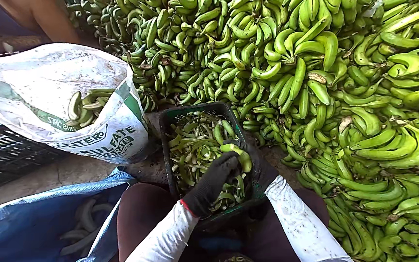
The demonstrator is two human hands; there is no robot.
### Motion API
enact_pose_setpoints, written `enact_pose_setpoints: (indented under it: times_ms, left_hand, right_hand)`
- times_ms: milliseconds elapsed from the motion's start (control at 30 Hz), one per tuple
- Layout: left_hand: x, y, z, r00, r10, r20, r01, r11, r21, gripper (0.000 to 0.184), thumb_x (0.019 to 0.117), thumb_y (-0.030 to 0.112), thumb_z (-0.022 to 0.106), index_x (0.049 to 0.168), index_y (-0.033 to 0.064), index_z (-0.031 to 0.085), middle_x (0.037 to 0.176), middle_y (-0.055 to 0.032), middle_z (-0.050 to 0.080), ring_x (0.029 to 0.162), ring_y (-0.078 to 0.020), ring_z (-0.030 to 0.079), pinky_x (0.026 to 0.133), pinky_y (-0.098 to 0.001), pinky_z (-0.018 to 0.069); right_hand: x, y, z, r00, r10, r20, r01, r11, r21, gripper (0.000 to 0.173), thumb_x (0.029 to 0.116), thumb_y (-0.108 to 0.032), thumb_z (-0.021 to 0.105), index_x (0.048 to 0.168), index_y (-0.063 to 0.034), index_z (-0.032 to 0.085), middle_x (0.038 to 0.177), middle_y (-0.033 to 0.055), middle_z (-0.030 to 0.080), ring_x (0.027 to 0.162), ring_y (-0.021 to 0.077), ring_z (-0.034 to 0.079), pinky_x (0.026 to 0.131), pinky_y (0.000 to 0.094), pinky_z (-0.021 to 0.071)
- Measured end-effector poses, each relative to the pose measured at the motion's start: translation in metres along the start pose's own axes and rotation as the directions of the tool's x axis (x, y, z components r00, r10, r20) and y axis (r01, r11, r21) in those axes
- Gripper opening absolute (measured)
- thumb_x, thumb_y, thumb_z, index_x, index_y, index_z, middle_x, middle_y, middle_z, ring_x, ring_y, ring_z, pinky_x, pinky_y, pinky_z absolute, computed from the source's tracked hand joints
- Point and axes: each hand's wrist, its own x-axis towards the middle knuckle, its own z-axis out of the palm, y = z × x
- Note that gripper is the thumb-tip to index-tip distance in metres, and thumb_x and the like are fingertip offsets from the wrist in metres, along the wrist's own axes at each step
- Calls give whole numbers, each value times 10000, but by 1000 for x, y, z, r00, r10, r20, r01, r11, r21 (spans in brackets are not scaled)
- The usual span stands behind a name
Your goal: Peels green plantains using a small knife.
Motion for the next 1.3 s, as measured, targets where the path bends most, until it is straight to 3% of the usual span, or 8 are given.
enact_pose_setpoints:
  times_ms: [133,400,467,533,633,767,933,1300]
  left_hand:
    - [11,-2,-35,969,78,-233,-135,962,-238,257,1092,290,423,1222,144,589,768,51,561,598,-24,495,567,-182,448]
    - [-3,47,-95,613,486,-623,-582,811,60,253,1086,400,381,1287,263,453,799,108,536,634,-29,535,599,-230,515]
    - [-3,45,-85,708,452,-543,-425,886,183,267,1069,293,401,1306,211,494,765,69,549,620,-50,533,593,-240,504]
    - [2,31,-85,902,146,-407,24,923,385,425,1078,284,476,1466,111,506,942,-114,648,746,-186,601,686,-364,527]
    - [20,6,-90,887,-286,-363,459,633,623,554,1068,484,438,1388,52,570,1209,-230,656,1100,-370,648,955,-602,494]
    - [11,3,-74,946,-42,-320,261,683,682,497,1097,469,370,1174,58,639,966,-134,669,902,-259,662,852,-493,529]
    - [0,-14,-24,957,233,-174,-128,875,467,520,1061,506,395,1308,117,636,897,4,644,751,-79,602,701,-301,531]
    - [3,-42,22,910,411,-52,-347,824,447,528,1082,501,362,1094,60,652,721,50,528,613,-23,508,580,-223,471]
  right_hand:
    - [0,-11,5,973,226,46,-230,936,265,435,1120,-358,273,1223,-83,593,735,57,622,543,131,580,493,286,533]
    - [0,-18,-30,984,104,-145,-37,914,405,435,1099,-350,292,1330,-141,596,865,95,649,541,178,589,489,374,572]
    - [3,-21,-32,983,85,-161,-29,947,321,391,1058,-215,376,1403,-134,540,993,108,650,615,182,620,543,362,587]
    - [5,-21,-34,979,65,-192,-24,978,207,408,1035,-143,431,1428,-98,529,1033,134,661,696,203,662,604,359,605]
    - [10,-20,-41,976,-1,-218,28,992,121,418,1010,-112,458,1420,-65,522,1056,133,665,808,199,664,706,344,588]
    - [11,-23,-45,973,-51,-225,129,928,350,407,1106,-252,322,1447,-108,491,1094,155,670,846,253,684,733,429,602]
    - [24,-37,-27,959,0,-284,179,776,605,544,1058,-590,246,1141,-192,606,763,43,635,582,183,615,535,399,563]
    - [18,-37,4,837,-78,-542,364,819,444,447,1050,-595,336,1330,-318,548,815,-38,588,599,112,576,573,367,571]
